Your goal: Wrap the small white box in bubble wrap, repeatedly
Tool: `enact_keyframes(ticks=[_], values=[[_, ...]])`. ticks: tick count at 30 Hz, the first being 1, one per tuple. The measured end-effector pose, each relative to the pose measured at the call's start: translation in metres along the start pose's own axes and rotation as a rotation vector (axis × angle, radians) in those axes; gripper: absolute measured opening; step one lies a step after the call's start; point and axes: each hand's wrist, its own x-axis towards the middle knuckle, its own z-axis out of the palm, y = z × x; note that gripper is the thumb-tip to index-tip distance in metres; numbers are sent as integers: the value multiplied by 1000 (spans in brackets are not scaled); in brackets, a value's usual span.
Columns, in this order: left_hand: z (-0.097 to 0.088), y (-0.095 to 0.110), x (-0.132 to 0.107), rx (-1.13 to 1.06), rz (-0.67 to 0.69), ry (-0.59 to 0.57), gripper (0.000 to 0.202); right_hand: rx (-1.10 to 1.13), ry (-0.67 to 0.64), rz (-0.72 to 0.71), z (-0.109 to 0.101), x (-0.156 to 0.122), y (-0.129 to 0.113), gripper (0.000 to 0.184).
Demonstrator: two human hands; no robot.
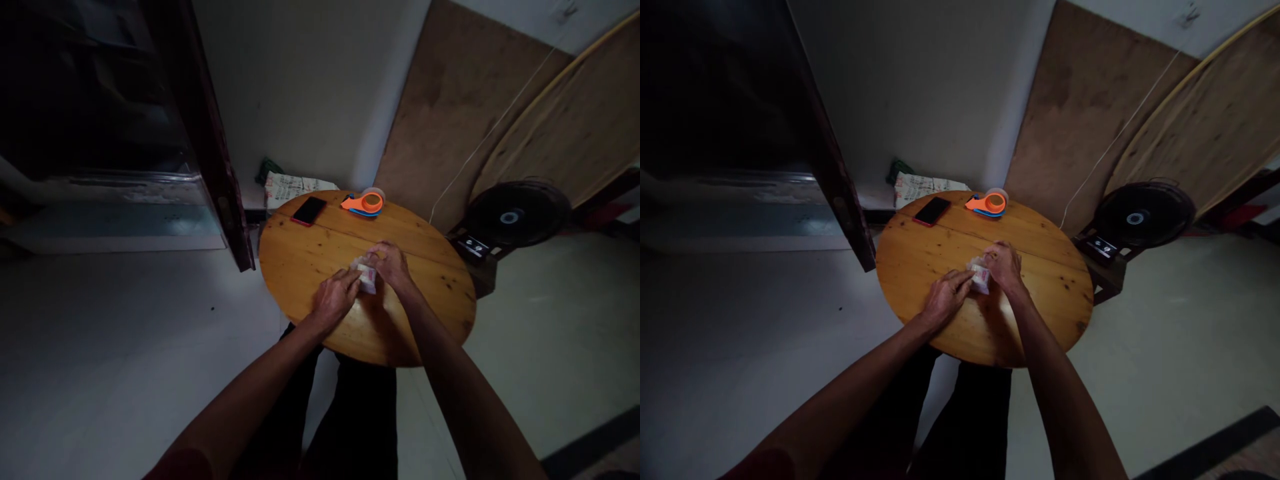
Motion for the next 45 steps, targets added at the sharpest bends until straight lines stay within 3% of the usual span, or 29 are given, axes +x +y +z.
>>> enact_keyframes(ticks=[5, 12, 26, 36, 45], values=[[-1, 1, 1, 1, -14, -6, 31, 31, -49, 1, -15, -6, -11, 14], [-1, 2, 2, -4, -23, -16, 30, -52, -100, -25, -33, -37, -35, 20], [-1, 2, 1, -13, -16, -5, 30, -97, -80, -79, -29, -61, -40, 23], [1, 0, -1, -39, 73, -8, 35, -315, 6, -173, -26, -94, -53, 28], [0, 0, 0, -26, 94, -16, 34, -197, 98, -177, -19, -101, -42, 26]])
